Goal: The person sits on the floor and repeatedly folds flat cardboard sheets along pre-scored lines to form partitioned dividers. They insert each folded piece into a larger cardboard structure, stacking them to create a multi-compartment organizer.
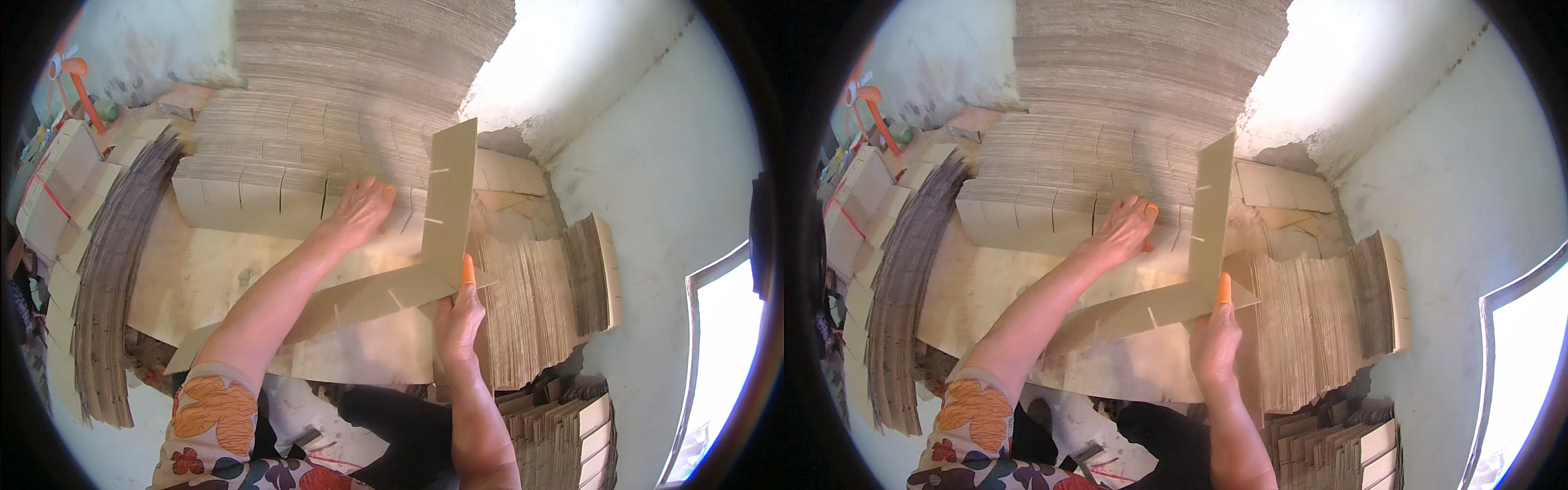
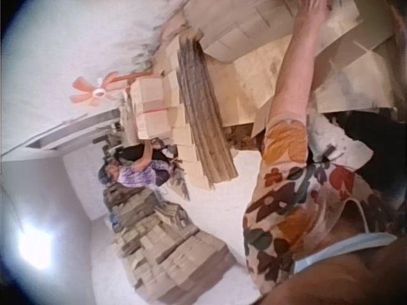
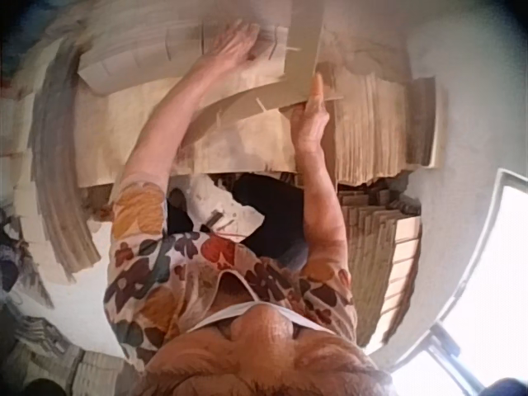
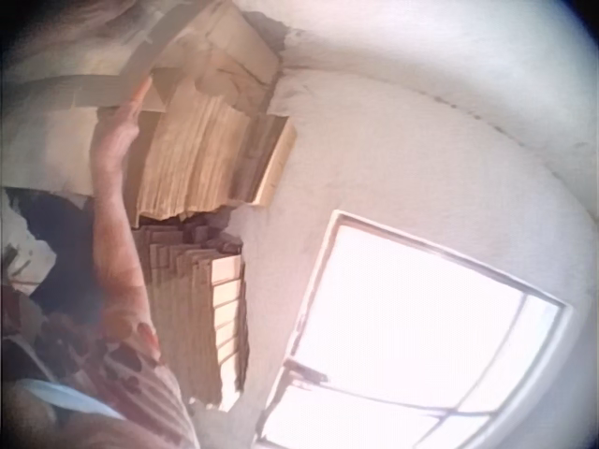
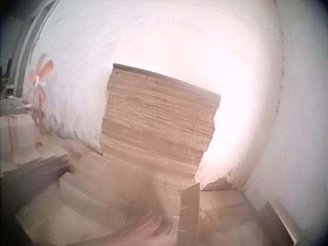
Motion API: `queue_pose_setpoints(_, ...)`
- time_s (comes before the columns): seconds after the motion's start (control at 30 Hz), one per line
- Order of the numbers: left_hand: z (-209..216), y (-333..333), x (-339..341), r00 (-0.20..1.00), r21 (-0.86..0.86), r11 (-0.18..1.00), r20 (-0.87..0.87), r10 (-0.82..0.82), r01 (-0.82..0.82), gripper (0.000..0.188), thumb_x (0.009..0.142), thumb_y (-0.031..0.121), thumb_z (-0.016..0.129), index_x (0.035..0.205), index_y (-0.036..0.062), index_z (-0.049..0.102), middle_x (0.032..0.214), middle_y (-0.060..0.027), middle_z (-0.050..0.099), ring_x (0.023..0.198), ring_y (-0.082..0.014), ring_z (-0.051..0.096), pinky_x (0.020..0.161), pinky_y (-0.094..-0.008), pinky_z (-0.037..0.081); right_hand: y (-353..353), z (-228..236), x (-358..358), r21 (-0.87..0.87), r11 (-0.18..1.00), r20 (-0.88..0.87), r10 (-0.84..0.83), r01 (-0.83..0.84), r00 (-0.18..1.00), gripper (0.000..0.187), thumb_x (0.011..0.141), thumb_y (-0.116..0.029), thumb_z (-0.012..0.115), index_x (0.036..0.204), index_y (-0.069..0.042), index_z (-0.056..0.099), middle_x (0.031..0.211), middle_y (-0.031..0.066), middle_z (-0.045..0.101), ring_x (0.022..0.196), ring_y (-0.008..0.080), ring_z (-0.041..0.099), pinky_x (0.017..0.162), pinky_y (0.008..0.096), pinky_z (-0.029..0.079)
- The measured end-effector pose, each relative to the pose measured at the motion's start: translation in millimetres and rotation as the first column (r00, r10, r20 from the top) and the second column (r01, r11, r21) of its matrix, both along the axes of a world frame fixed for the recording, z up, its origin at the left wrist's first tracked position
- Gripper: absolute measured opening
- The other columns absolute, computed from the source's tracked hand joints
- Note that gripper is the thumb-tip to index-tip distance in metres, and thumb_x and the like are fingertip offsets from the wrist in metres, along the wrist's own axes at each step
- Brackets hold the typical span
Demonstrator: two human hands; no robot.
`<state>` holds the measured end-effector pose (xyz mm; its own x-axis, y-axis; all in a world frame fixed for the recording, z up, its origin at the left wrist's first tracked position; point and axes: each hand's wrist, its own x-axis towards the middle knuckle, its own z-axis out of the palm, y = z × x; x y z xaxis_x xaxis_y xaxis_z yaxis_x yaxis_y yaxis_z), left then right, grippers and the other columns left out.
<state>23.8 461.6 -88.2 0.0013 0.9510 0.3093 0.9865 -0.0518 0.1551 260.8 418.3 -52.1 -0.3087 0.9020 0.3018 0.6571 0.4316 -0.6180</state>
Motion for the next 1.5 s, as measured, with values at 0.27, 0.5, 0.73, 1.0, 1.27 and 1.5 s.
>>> queue_pose_setpoints(0.27,-26.4,16.3,0.0,0.991,0.116,0.992,-0.129,-0.037,0.053,0.035,0.066,-0.005,0.062,0.100,0.0007,0.057,0.098,-0.0120,0.059,0.101,-0.0267,0.053,0.086,-0.0371,0.044,-3.2,1.2,0.2,0.083,0.993,-0.070,0.095,-0.090,0.993,0.074,0.079,0.013,0.055,0.146,-0.005,0.030,0.118,0.0206,0.062,0.103,0.0243,0.063,0.088,0.0301,0.047)
queue_pose_setpoints(0.5,-15.9,2.3,-2.6,0.993,0.131,0.987,-0.077,-0.088,0.098,0.024,0.072,-0.001,0.058,0.096,0.0032,0.058,0.085,-0.0137,0.059,0.093,-0.0270,0.058,0.079,-0.0405,0.049,-7.5,8.0,-2.2,-0.042,0.996,-0.088,0.074,-0.077,0.993,0.076,0.080,0.013,0.055,0.148,-0.009,0.028,0.119,0.0199,0.061,0.101,0.0221,0.063,0.087,0.0288,0.048)
queue_pose_setpoints(0.73,12.2,-18.1,7.8,0.978,0.159,0.969,0.067,-0.199,0.186,0.016,0.074,0.000,0.057,0.090,0.0048,0.055,0.077,-0.0108,0.057,0.083,-0.0266,0.060,0.065,-0.0385,0.052,-7.0,6.6,1.0,-0.017,0.995,0.016,0.103,-0.103,0.995,0.074,0.082,0.014,0.054,0.147,-0.010,0.030,0.117,0.0206,0.062,0.097,0.0211,0.064,0.083,0.0288,0.050)
queue_pose_setpoints(1.0,18.3,-29.4,15.8,0.970,0.211,0.953,0.066,-0.235,0.216,0.014,0.073,0.001,0.059,0.085,0.0041,0.052,0.075,-0.0097,0.057,0.081,-0.0264,0.058,0.065,-0.0384,0.052,-4.7,-4.2,2.9,0.054,0.991,0.040,0.119,-0.122,0.992,0.075,0.079,0.018,0.051,0.146,-0.010,0.033,0.108,0.0184,0.063,0.086,0.0183,0.063,0.077,0.0252,0.051)
queue_pose_setpoints(1.27,12.0,-31.7,17.1,0.979,0.283,0.943,0.057,-0.197,0.173,0.014,0.071,-0.001,0.059,0.082,0.0032,0.051,0.073,-0.0099,0.055,0.081,-0.0265,0.057,0.066,-0.0384,0.051,-7.2,-2.2,7.2,0.110,0.978,0.126,0.162,-0.176,0.979,0.085,0.077,0.005,0.060,0.150,-0.018,0.022,0.098,0.0165,0.059,0.073,0.0338,0.063,0.062,0.0393,0.053)
queue_pose_setpoints(1.5,37.1,-49.0,35.0,0.906,0.340,0.890,0.186,-0.380,0.303,0.014,0.070,-0.003,0.060,0.079,0.0029,0.052,0.070,-0.0116,0.054,0.073,-0.0272,0.055,0.060,-0.0398,0.048,2.8,-21.7,13.5,0.056,0.985,0.200,0.148,-0.162,0.969,0.085,0.077,0.004,0.057,0.150,-0.017,0.020,0.101,0.0185,0.058,0.072,0.0349,0.062,0.061,0.0401,0.052)
